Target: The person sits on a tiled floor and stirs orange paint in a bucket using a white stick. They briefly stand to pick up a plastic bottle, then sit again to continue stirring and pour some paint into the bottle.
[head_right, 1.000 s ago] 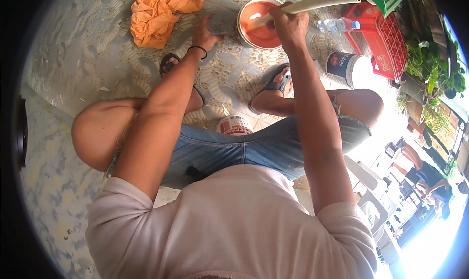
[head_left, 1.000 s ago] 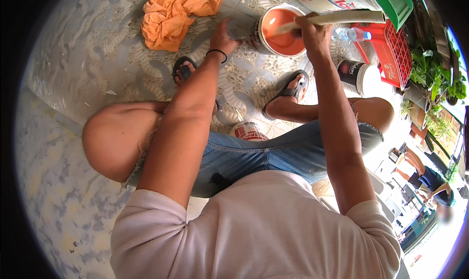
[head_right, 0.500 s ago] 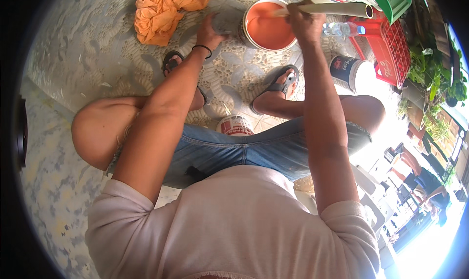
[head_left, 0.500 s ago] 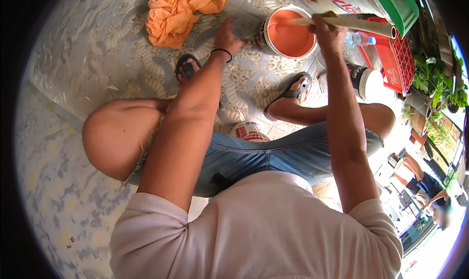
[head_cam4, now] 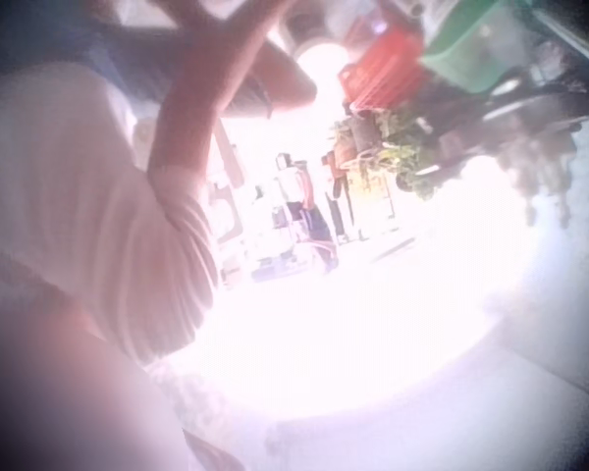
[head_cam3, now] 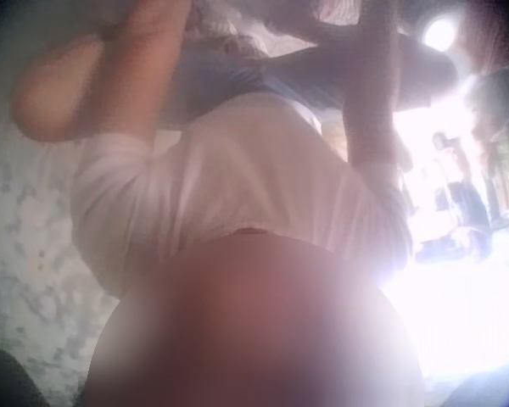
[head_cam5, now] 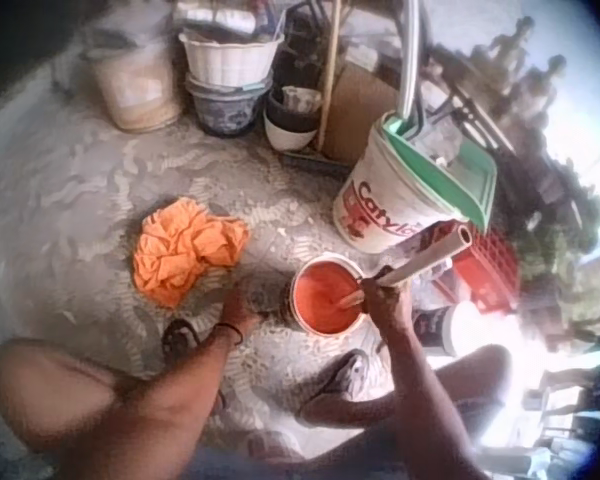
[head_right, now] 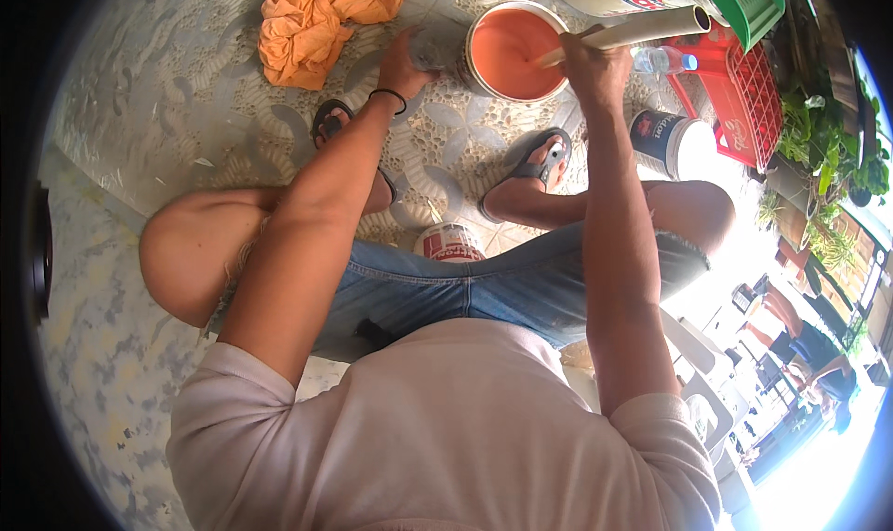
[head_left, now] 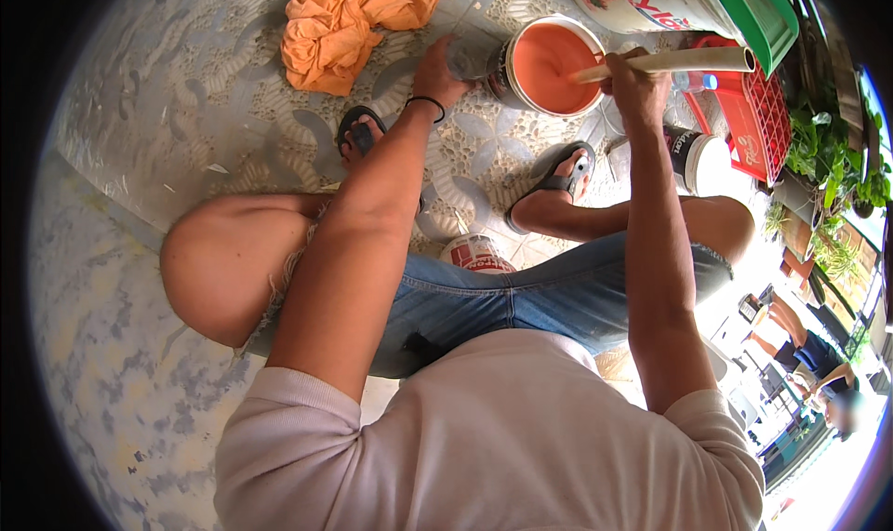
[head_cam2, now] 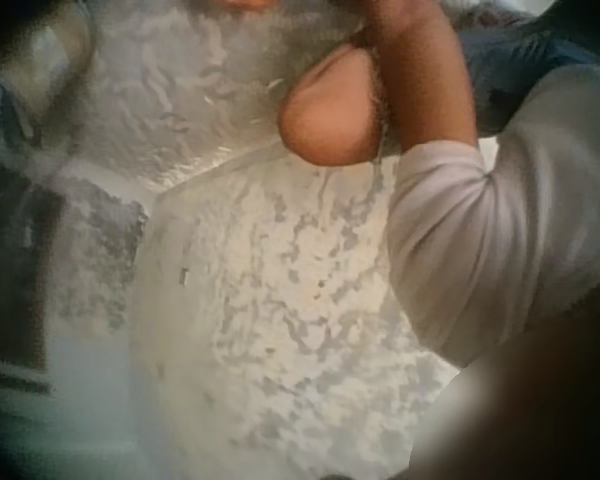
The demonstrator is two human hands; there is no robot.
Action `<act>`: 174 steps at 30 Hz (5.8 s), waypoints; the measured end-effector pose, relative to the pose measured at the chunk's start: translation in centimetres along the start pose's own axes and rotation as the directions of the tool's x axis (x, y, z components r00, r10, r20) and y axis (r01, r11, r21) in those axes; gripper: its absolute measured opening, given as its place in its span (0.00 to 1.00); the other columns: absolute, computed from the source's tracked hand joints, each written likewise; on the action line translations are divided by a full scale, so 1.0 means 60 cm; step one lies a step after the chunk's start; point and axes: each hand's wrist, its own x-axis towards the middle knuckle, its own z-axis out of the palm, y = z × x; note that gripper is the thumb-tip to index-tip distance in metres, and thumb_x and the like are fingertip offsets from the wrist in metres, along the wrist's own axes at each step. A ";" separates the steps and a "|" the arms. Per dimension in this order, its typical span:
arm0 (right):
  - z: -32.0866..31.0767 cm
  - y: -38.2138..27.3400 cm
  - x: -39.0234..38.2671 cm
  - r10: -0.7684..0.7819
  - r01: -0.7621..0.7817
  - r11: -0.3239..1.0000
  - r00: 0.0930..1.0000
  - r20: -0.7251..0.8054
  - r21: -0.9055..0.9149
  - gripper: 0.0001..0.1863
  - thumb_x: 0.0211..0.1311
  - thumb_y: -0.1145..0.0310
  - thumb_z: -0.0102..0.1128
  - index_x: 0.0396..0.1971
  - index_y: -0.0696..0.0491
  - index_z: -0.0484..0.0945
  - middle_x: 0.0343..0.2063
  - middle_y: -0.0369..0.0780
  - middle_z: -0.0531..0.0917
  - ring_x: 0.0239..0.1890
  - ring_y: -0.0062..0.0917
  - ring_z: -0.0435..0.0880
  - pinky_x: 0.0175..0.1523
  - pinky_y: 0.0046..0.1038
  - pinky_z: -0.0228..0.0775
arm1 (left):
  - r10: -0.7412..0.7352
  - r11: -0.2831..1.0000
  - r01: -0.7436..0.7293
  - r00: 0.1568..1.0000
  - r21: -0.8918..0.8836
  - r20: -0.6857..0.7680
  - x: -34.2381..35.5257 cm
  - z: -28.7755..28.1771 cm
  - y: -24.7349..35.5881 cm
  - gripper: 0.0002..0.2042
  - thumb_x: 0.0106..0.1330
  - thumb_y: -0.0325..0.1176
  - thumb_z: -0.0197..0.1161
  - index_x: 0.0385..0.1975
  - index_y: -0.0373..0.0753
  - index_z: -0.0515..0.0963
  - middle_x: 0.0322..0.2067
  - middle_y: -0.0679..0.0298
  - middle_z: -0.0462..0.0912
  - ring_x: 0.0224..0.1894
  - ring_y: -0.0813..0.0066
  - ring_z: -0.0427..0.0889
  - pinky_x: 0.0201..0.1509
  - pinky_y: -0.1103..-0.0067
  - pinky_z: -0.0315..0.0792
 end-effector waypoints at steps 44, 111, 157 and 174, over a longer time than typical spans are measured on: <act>-0.019 0.008 -0.017 -0.005 0.009 0.997 0.998 -0.065 0.072 0.07 0.62 0.73 0.68 0.30 0.61 0.83 0.21 0.42 0.86 0.20 0.21 0.84 0.25 0.24 0.76 | 0.065 0.997 -0.065 0.998 -0.034 0.010 0.005 0.003 0.024 0.50 0.41 0.33 0.88 0.70 0.43 0.68 0.66 0.51 0.74 0.70 0.51 0.73 0.73 0.63 0.70; 0.023 -0.006 0.010 -0.076 0.074 0.956 0.997 -0.006 0.285 0.08 0.60 0.71 0.69 0.27 0.60 0.83 0.19 0.42 0.87 0.22 0.23 0.87 0.28 0.25 0.77 | 0.048 0.997 -0.046 0.998 -0.066 0.043 0.009 0.005 -0.014 0.53 0.37 0.31 0.90 0.70 0.39 0.68 0.67 0.50 0.74 0.69 0.52 0.74 0.73 0.64 0.71; -0.056 -0.031 -0.030 0.170 -0.097 0.867 0.980 -0.106 0.489 0.08 0.61 0.75 0.69 0.34 0.65 0.81 0.27 0.48 0.86 0.22 0.34 0.89 0.27 0.32 0.87 | 0.076 0.991 -0.075 0.997 -0.112 0.011 0.004 -0.026 0.024 0.50 0.39 0.32 0.88 0.68 0.43 0.69 0.64 0.52 0.77 0.69 0.53 0.74 0.74 0.63 0.69; -0.333 -0.141 -0.080 0.165 -0.033 0.860 0.962 -0.218 0.508 0.10 0.65 0.75 0.67 0.36 0.68 0.82 0.28 0.51 0.88 0.26 0.37 0.92 0.30 0.30 0.88 | 0.212 0.977 -0.211 0.976 -0.032 0.041 -0.018 -0.141 0.203 0.48 0.41 0.36 0.86 0.70 0.50 0.70 0.63 0.53 0.76 0.66 0.51 0.76 0.71 0.63 0.73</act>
